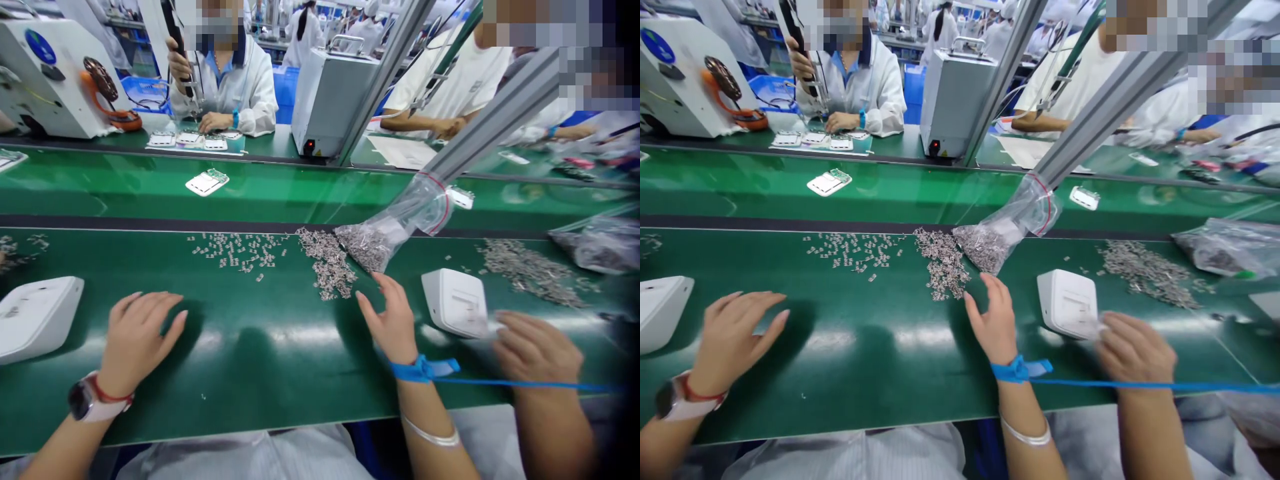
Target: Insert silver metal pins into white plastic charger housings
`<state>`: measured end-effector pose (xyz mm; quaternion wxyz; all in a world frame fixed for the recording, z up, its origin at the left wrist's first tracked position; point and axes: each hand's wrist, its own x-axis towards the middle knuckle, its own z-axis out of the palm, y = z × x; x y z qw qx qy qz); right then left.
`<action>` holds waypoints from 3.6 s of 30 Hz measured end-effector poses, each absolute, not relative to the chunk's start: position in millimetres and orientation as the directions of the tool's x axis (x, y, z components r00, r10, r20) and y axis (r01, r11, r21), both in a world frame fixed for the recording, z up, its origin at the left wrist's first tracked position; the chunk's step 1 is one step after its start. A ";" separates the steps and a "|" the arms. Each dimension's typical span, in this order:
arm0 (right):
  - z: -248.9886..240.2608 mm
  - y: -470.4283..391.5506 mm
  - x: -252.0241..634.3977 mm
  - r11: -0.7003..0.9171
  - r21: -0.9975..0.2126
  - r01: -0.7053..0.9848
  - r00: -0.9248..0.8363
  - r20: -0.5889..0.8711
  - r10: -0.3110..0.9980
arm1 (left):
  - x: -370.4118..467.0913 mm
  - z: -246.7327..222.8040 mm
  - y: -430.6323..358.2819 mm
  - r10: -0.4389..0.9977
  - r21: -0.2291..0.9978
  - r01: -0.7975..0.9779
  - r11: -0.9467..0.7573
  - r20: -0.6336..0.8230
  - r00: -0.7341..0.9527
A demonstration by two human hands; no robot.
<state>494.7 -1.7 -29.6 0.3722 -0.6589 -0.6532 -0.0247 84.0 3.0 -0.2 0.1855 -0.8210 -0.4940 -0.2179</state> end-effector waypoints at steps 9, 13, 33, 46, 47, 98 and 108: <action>-68.0 -23.3 594.6 -0.316 -0.356 0.879 0.459 0.454 0.764 | 160.0 -18.5 26.0 0.611 0.116 0.623 -0.774 0.393 0.687; -66.8 -54.1 596.9 -0.384 -0.462 0.799 0.574 0.395 0.717 | 163.7 -25.2 25.6 0.610 0.192 0.583 -0.790 0.339 0.716; -22.3 41.5 380.0 0.422 -0.699 0.577 -0.265 0.329 0.906 | 182.8 -6.5 -14.2 0.353 0.007 0.384 -0.923 0.408 0.842; -34.6 76.0 367.2 0.439 -0.749 0.496 -0.317 0.315 0.895 | 166.0 -8.6 6.0 0.355 0.227 0.283 -0.932 0.409 0.840; -29.4 70.0 369.4 0.404 -0.789 0.463 -0.306 0.286 0.908 | 166.5 -7.6 5.6 0.355 0.236 0.277 -0.931 0.416 0.837; -35.2 32.3 357.4 0.776 -0.316 0.546 -0.538 0.578 0.614 | 169.6 -1.9 3.5 0.539 0.277 0.462 -0.842 0.414 0.734; -36.8 31.6 360.8 0.792 -0.294 0.535 -0.547 0.594 0.590 | 164.7 4.5 8.0 0.616 0.196 0.585 -0.787 0.318 0.721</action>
